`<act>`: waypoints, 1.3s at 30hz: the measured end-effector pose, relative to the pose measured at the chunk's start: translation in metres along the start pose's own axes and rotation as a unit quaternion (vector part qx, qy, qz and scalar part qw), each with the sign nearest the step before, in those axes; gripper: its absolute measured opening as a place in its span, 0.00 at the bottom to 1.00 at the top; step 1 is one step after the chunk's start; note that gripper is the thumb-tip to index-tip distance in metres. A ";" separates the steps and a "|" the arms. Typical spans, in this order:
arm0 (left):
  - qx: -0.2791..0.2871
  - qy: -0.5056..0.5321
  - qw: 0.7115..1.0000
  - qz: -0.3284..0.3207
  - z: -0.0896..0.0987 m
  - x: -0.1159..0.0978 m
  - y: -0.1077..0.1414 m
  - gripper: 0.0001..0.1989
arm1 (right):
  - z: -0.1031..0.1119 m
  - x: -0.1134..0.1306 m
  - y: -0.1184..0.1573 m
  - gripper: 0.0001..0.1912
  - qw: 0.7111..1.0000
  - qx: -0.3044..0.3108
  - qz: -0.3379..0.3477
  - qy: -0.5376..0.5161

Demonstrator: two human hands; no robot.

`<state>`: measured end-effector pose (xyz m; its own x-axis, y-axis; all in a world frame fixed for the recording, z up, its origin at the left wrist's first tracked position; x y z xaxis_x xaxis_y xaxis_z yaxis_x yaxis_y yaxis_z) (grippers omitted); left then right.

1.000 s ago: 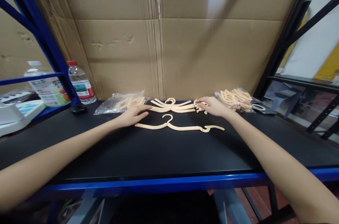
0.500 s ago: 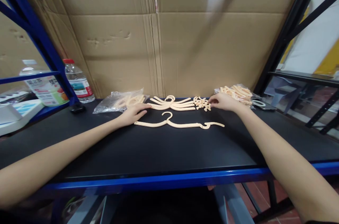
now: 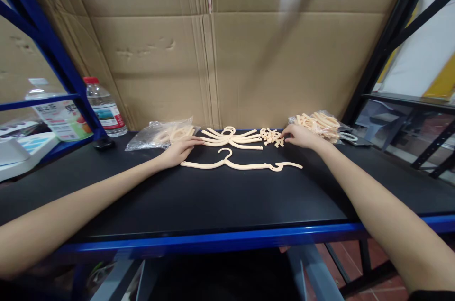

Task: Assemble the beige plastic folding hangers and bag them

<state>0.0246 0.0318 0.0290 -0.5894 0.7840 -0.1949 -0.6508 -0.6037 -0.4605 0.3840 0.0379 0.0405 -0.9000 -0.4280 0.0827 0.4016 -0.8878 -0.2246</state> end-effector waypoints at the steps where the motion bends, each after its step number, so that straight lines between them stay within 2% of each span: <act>1: 0.003 0.002 1.000 -0.001 -0.001 0.000 0.000 0.19 | -0.001 0.000 0.000 0.15 1.000 -0.003 0.008 -0.003; 4: 0.011 0.007 1.000 -0.005 -0.002 -0.002 0.001 0.18 | -0.004 -0.001 -0.002 0.15 1.000 -0.006 0.027 -0.014; 12: -0.002 0.001 1.000 -0.009 0.002 -0.004 0.001 0.16 | -0.016 -0.002 -0.006 0.17 1.000 0.004 0.017 -0.017; 24: -0.005 0.008 1.000 -0.014 0.001 -0.002 0.000 0.13 | -0.013 -0.002 -0.006 0.11 0.996 -0.043 0.068 -0.038; 31: -0.008 0.030 1.000 -0.006 0.002 -0.001 -0.001 0.12 | -0.013 0.001 -0.005 0.11 0.993 -0.048 0.094 -0.053; 39: -0.020 0.071 0.997 0.019 0.007 -0.005 -0.002 0.07 | 0.003 0.010 -0.001 0.13 0.984 -0.123 0.116 -0.050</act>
<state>0.0257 0.0287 0.0367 -0.5382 0.7746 -0.3321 -0.6079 -0.6297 -0.4836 0.3753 0.0335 0.0446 -0.7626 -0.6401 0.0937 0.5303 -0.7015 -0.4760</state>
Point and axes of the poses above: each hand's wrist, its own y-axis away from the middle knuckle, its own z-axis out of the back of the hand, x = y × z, the point moved 9 cm from there along -y, towards the middle knuckle, and after that the axes turned 2 degrees about y, right-handed, at the moved point
